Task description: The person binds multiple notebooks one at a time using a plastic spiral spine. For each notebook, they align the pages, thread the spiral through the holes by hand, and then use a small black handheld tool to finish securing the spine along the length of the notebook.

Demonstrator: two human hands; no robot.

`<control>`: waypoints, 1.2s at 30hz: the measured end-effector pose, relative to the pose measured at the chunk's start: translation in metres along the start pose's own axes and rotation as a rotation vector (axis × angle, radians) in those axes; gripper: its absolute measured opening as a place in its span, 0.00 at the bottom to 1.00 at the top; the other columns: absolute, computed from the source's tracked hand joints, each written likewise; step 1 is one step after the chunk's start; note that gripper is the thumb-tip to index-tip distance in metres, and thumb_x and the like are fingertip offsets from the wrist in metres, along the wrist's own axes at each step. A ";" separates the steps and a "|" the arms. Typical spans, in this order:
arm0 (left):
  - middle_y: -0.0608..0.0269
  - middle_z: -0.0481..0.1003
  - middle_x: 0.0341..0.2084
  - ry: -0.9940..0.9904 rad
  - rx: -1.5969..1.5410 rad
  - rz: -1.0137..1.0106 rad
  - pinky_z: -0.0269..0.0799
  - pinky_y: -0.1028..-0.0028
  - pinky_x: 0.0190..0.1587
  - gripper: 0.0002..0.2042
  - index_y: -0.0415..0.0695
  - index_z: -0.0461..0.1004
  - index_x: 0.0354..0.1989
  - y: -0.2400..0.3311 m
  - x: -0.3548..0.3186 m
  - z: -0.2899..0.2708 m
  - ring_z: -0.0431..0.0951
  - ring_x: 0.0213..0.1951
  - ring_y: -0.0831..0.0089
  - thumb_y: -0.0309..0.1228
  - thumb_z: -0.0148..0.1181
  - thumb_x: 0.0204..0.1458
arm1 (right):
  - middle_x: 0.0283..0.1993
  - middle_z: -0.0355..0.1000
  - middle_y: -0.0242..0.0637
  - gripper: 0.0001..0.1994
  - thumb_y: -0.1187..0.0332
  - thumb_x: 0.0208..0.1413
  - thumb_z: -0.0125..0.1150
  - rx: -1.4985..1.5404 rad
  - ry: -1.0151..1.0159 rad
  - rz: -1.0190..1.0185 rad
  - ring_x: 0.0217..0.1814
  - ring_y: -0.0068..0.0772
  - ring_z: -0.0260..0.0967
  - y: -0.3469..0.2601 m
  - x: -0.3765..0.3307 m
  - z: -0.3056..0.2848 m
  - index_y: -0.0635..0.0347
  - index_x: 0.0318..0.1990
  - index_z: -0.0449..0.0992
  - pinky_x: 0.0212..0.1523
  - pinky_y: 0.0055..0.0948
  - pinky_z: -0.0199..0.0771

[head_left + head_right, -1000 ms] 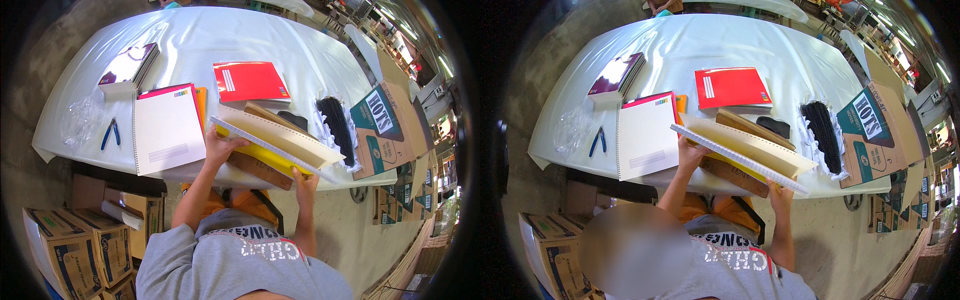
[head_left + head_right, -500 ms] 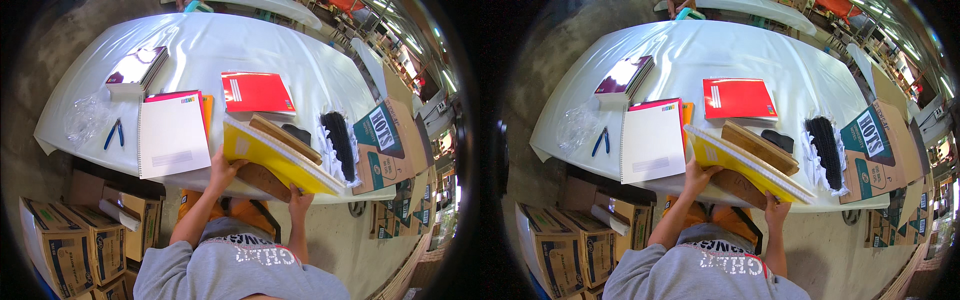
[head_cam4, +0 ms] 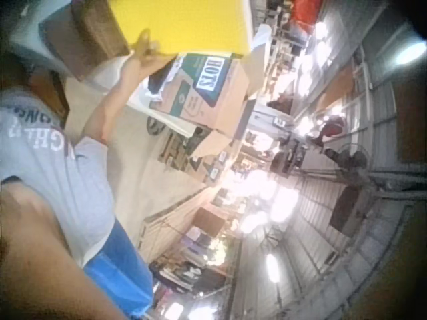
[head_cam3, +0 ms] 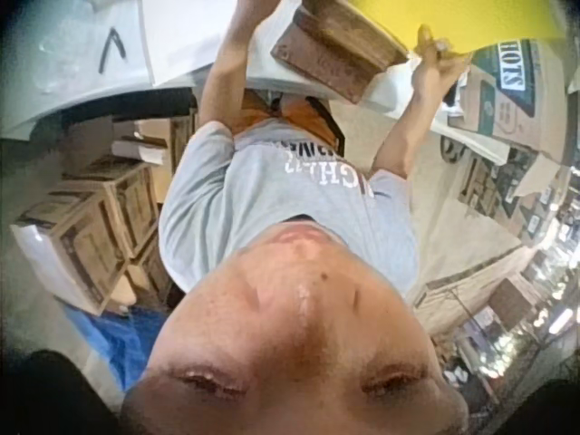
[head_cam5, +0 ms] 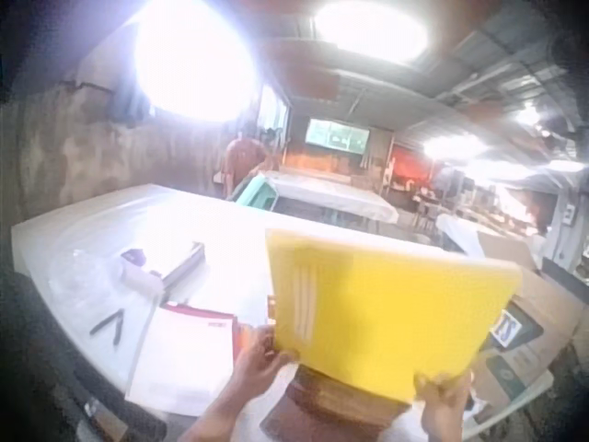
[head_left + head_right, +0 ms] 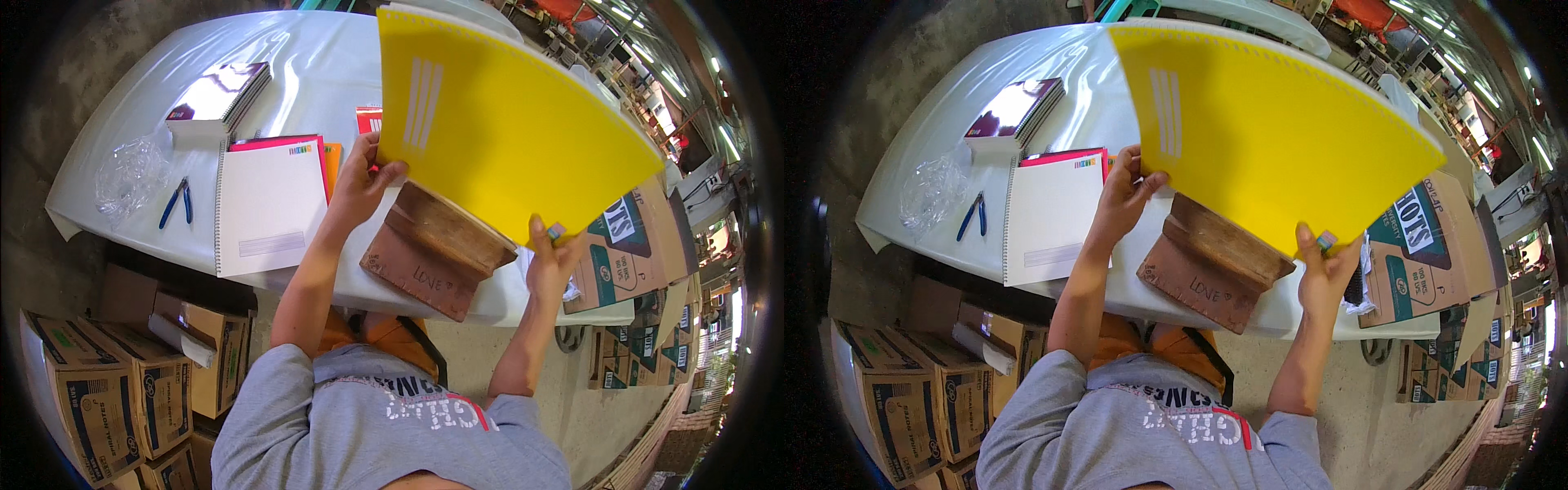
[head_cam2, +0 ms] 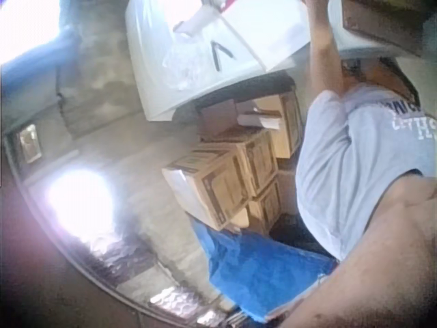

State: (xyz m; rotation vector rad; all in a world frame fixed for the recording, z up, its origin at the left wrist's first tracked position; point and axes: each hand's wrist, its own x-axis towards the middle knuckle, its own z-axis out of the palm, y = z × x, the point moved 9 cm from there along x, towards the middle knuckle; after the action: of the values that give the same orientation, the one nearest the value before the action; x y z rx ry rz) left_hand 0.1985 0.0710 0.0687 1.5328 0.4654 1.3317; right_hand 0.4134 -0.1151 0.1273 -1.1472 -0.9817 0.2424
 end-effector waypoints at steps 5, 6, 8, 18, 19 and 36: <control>0.62 0.71 0.33 -0.006 0.043 -0.053 0.67 0.79 0.38 0.13 0.38 0.60 0.46 -0.029 0.009 0.004 0.71 0.36 0.78 0.21 0.52 0.52 | 0.47 0.64 0.34 0.22 0.80 0.47 0.59 -0.154 -0.095 -0.074 0.48 0.23 0.61 -0.015 0.032 0.021 0.63 0.51 0.61 0.48 0.21 0.61; 0.62 0.70 0.33 0.009 0.030 -0.054 0.66 0.79 0.37 0.13 0.38 0.60 0.46 -0.037 0.007 0.004 0.71 0.35 0.78 0.21 0.52 0.52 | 0.46 0.65 0.35 0.21 0.79 0.48 0.59 -0.185 -0.134 -0.063 0.47 0.23 0.61 -0.013 0.033 0.025 0.63 0.50 0.62 0.48 0.21 0.61; 0.63 0.70 0.32 0.025 0.024 -0.066 0.66 0.79 0.36 0.13 0.39 0.61 0.46 -0.054 -0.003 0.008 0.70 0.33 0.79 0.21 0.51 0.53 | 0.45 0.65 0.35 0.19 0.79 0.48 0.59 -0.225 -0.151 -0.052 0.46 0.22 0.62 -0.008 0.037 0.024 0.63 0.49 0.63 0.48 0.21 0.61; 0.60 0.68 0.45 0.096 -0.155 -0.182 0.65 0.74 0.46 0.19 0.42 0.54 0.56 -0.083 -0.022 0.017 0.68 0.45 0.74 0.21 0.46 0.55 | 0.27 0.69 0.51 0.20 0.72 0.47 0.58 -0.538 -0.389 -0.171 0.24 0.46 0.67 -0.025 0.042 0.053 0.68 0.48 0.62 0.31 0.35 0.68; 0.59 0.66 0.47 0.082 -0.090 -0.172 0.65 0.73 0.48 0.20 0.42 0.53 0.57 -0.088 -0.026 0.015 0.67 0.48 0.73 0.21 0.46 0.55 | 0.27 0.69 0.51 0.20 0.72 0.47 0.58 -0.550 -0.359 -0.171 0.24 0.46 0.67 -0.024 0.040 0.050 0.68 0.48 0.62 0.31 0.35 0.68; 0.48 0.72 0.38 -0.018 0.880 -0.140 0.66 0.62 0.42 0.20 0.40 0.61 0.49 -0.111 -0.064 -0.003 0.73 0.40 0.52 0.18 0.53 0.45 | 0.47 0.67 0.34 0.25 0.68 0.46 0.66 0.134 -0.090 0.201 0.49 0.23 0.63 0.085 -0.016 -0.022 0.61 0.51 0.63 0.50 0.23 0.62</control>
State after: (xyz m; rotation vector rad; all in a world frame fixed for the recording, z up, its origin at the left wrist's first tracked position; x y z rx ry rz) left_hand 0.2100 0.0668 -0.0588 2.1512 1.2353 1.0378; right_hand 0.4462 -0.1026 0.0452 -1.1193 -0.9150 0.5181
